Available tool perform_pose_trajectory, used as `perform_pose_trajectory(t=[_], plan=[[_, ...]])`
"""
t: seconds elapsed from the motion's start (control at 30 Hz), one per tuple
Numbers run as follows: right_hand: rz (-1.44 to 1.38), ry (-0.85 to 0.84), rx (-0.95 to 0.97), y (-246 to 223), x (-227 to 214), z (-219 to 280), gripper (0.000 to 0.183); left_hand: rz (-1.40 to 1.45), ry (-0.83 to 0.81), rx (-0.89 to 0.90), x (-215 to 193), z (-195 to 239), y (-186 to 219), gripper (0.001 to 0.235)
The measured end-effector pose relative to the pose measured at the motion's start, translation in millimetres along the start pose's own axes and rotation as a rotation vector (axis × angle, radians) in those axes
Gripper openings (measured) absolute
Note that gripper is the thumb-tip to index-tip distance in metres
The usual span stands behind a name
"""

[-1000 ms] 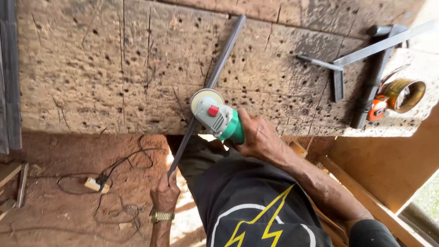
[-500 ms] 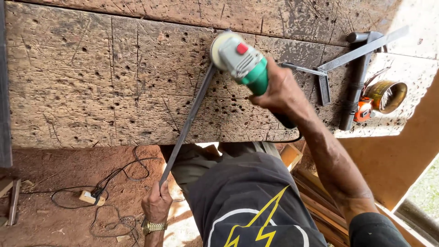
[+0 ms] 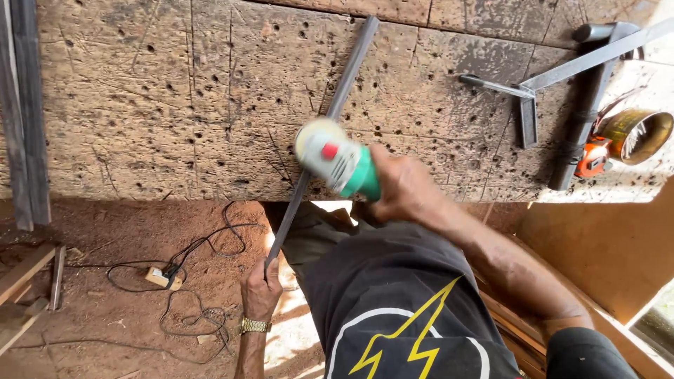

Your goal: The person uses a handheld angle grinder to grind the surface of long metal rods placed on a wooden workbench. The person holds each rod steady with one hand while moving the grinder along its length, then sets the finished rod aside and picks up the next one.

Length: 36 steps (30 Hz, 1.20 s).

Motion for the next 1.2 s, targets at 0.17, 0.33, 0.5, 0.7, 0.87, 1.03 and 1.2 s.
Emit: perform_pose_trajectory(t=[0.17, 0.33, 0.5, 0.7, 0.87, 1.03, 1.2], plan=[[0.01, -0.049, -0.095, -31, 35, 19, 0.057, 0.08, 0.002, 0.007, 5, 0, 12, 0.042], [-0.013, -0.004, -0.146, -21, 26, 19, 0.062, 0.095, -0.044, -0.07, 13, 3, -2, 0.044], [0.026, -0.003, 0.123, 12, -21, -6, 0.055, 0.063, -0.064, -0.091, 11, 0, -6, 0.045], [-0.086, 0.144, 0.239, 27, -96, -34, 0.068, 0.055, -0.031, -0.047, -2, -10, 3, 0.043], [-0.085, 0.335, 0.106, 47, -110, -26, 0.079, -0.011, -0.051, -0.058, 2, -16, -6, 0.047], [-0.006, 0.319, 0.032, 38, -56, 26, 0.071, 0.028, -0.103, -0.15, -11, -20, 32, 0.049], [-0.096, -0.13, 0.066, 18, 32, 59, 0.053, 0.25, -0.208, -0.17, -8, -19, 38, 0.055]])
Point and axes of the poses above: each hand's wrist, its own z-axis away from the middle knuckle, its own x-axis out of the palm, y = z × x, the point moved 1 cm from there along -z, towards the middle knuckle, and after that the axes turned 1 degree about -x, right-handed, at the moved point
